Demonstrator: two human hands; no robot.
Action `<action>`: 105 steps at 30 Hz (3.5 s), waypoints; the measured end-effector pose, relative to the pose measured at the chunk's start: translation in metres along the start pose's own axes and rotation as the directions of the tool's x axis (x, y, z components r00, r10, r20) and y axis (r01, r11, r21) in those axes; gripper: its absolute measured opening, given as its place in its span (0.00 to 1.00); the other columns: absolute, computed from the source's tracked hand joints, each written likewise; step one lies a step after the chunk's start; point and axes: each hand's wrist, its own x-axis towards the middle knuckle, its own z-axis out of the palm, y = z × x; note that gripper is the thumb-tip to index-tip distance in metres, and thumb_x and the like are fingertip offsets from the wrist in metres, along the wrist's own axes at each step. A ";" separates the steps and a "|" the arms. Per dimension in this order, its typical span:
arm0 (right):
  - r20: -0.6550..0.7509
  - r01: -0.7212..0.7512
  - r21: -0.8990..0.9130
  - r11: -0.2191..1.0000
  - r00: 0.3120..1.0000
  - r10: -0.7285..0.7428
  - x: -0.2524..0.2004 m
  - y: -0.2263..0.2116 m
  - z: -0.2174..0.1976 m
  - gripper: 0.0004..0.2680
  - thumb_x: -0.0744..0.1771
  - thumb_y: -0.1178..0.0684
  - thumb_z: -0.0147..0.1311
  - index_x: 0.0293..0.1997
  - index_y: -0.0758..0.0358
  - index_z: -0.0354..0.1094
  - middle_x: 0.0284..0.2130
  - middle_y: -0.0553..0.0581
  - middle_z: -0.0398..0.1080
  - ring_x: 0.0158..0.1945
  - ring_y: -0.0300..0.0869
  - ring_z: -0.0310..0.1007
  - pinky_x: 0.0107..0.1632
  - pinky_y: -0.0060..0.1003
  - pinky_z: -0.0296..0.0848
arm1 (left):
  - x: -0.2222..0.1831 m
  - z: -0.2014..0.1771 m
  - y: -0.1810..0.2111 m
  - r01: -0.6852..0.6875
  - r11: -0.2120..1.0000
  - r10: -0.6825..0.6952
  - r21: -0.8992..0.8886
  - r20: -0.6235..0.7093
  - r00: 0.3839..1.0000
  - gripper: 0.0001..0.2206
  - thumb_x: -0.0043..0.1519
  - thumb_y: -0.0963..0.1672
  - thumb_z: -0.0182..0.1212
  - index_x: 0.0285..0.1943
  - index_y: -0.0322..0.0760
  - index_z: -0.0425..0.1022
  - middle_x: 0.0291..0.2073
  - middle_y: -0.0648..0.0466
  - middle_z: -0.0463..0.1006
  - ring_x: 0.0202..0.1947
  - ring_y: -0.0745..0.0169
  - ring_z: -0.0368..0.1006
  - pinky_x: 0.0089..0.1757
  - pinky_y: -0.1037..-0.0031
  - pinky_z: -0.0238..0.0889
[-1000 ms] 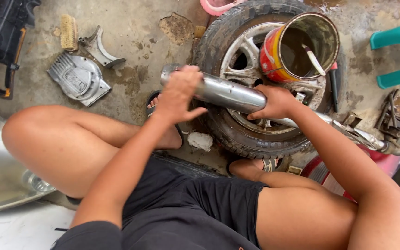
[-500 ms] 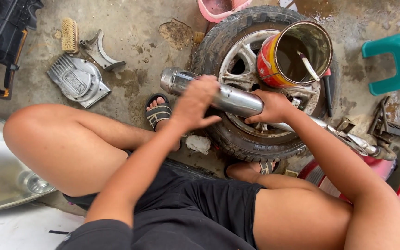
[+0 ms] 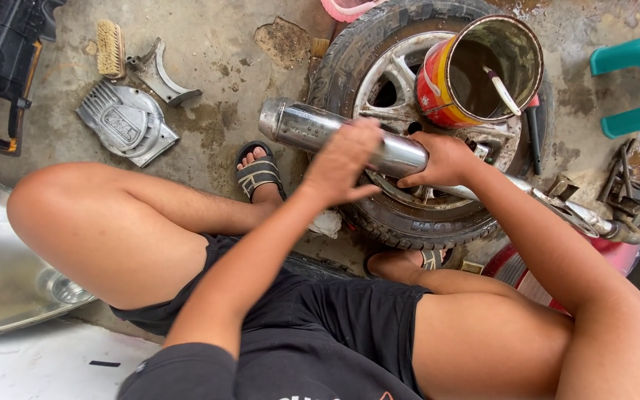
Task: The person sits on the ground and scrubs a metal exhaust pipe using a small piece of abrasive material. The pipe is held over a tire, and the person repeatedly rubs the surface to remove dirt and grime.
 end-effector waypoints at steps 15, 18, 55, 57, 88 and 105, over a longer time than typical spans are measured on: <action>0.009 -0.008 -0.033 0.999 1.000 0.008 0.004 0.001 -0.005 0.38 0.51 0.25 0.71 0.65 0.46 0.64 0.51 0.57 0.75 0.58 0.56 0.73 0.62 0.55 0.70 | 0.015 0.018 0.030 0.071 0.990 -0.059 0.121 -0.096 0.994 0.56 0.54 0.69 0.56 0.81 0.34 0.42 0.79 0.41 0.45 0.79 0.44 0.38 0.73 0.56 0.23; 0.008 0.010 -0.018 1.000 1.000 -0.009 0.000 -0.007 -0.006 0.38 0.51 0.24 0.70 0.64 0.49 0.65 0.51 0.59 0.75 0.57 0.57 0.74 0.60 0.55 0.71 | -0.010 0.025 -0.022 -0.062 0.998 0.060 -0.011 -0.136 0.989 0.51 0.55 0.67 0.57 0.81 0.40 0.45 0.79 0.46 0.48 0.79 0.46 0.41 0.73 0.55 0.31; 0.029 0.016 0.010 1.000 0.999 -0.016 -0.003 -0.010 -0.012 0.37 0.52 0.24 0.70 0.63 0.50 0.65 0.51 0.58 0.74 0.58 0.56 0.73 0.61 0.53 0.71 | -0.027 -0.001 -0.040 0.265 0.964 -0.259 0.001 -0.207 0.943 0.45 0.64 0.67 0.38 0.79 0.33 0.48 0.77 0.42 0.51 0.78 0.46 0.43 0.72 0.56 0.28; 0.039 0.013 0.008 1.000 0.999 -0.014 -0.003 -0.009 -0.008 0.37 0.52 0.25 0.71 0.62 0.50 0.65 0.50 0.58 0.75 0.58 0.56 0.73 0.60 0.52 0.71 | -0.015 0.016 -0.025 0.330 0.944 -0.324 -0.015 -0.228 0.918 0.45 0.64 0.66 0.37 0.78 0.31 0.50 0.76 0.41 0.53 0.77 0.44 0.44 0.71 0.56 0.27; 0.041 0.002 0.049 0.999 0.999 -0.004 0.000 -0.013 -0.011 0.37 0.51 0.25 0.71 0.62 0.50 0.66 0.50 0.58 0.76 0.58 0.57 0.74 0.62 0.54 0.70 | -0.034 0.008 -0.056 0.211 0.977 -0.195 -0.014 -0.441 0.876 0.44 0.58 0.65 0.56 0.74 0.31 0.62 0.70 0.40 0.63 0.72 0.41 0.55 0.69 0.53 0.39; 0.083 -0.010 0.068 0.998 0.997 0.004 -0.001 -0.016 -0.016 0.36 0.52 0.25 0.71 0.61 0.49 0.66 0.52 0.58 0.75 0.59 0.56 0.73 0.63 0.54 0.70 | -0.028 -0.015 -0.044 0.327 0.945 -0.299 -0.021 -0.461 0.835 0.49 0.56 0.68 0.57 0.71 0.26 0.62 0.67 0.37 0.65 0.70 0.38 0.57 0.68 0.49 0.39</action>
